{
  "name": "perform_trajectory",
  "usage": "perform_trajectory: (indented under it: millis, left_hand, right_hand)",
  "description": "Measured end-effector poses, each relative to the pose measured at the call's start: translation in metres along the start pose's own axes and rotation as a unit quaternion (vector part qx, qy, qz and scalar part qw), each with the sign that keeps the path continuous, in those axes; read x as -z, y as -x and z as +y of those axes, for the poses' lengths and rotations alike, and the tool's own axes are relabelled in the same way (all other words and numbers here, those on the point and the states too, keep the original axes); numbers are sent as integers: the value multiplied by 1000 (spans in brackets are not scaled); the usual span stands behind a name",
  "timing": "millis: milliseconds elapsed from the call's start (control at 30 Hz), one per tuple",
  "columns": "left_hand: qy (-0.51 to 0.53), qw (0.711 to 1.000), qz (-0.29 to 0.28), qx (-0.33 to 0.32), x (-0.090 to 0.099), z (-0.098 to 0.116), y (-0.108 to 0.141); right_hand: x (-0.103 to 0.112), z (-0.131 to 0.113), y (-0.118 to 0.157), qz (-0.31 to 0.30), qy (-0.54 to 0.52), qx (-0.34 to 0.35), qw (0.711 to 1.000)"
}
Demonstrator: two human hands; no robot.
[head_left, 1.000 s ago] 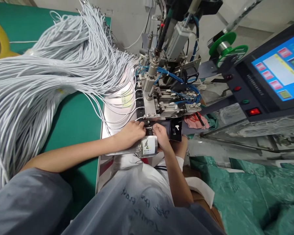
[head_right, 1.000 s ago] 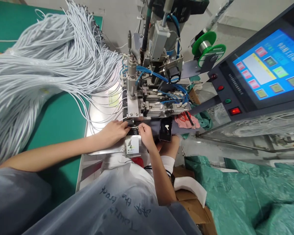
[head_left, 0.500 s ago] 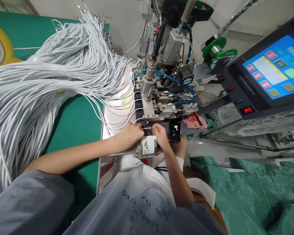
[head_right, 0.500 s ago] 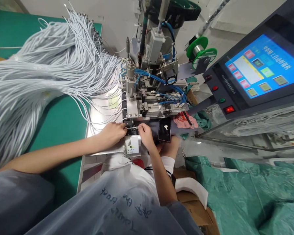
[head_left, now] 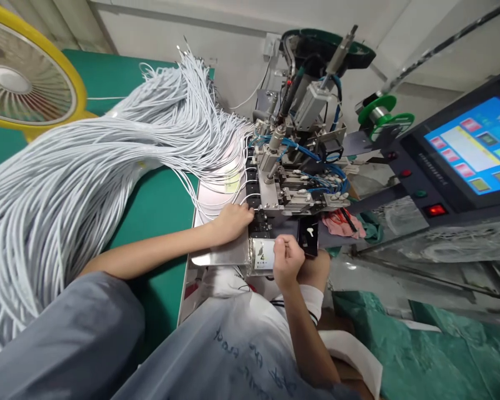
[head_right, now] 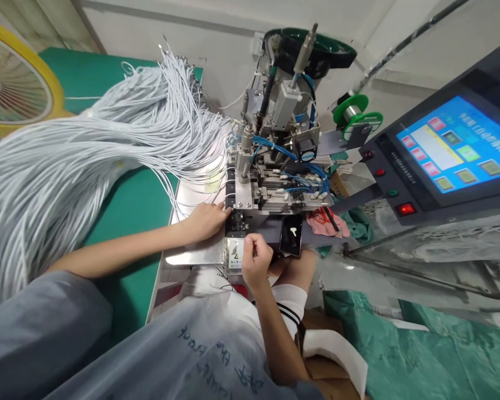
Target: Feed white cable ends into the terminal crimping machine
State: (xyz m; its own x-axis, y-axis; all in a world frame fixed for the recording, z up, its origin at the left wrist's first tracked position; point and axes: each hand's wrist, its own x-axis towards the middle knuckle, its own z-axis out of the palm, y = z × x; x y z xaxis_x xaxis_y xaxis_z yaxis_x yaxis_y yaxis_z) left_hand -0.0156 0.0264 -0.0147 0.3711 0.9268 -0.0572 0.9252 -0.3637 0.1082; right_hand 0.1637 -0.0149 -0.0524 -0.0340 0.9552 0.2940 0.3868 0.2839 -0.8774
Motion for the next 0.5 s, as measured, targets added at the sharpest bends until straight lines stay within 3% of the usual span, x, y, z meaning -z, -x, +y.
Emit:
perform_trajectory:
  millis: [100,200,333,500]
  left_hand:
    - [23,999,26,13,3,-23,-12]
    - [40,995,75,60,9,-59,-28]
    - [63,986,103,115,6,-106,-49]
    - [116,980,74,145,-10,-128,-84]
  right_hand:
    - [-14,-6,8,-46,61,73,994]
    - [-21,-4,10,-32,122,146,981]
    - [-20,-1,8,-19,136,165,977]
    - [-19,0,8,-13,145,183,972]
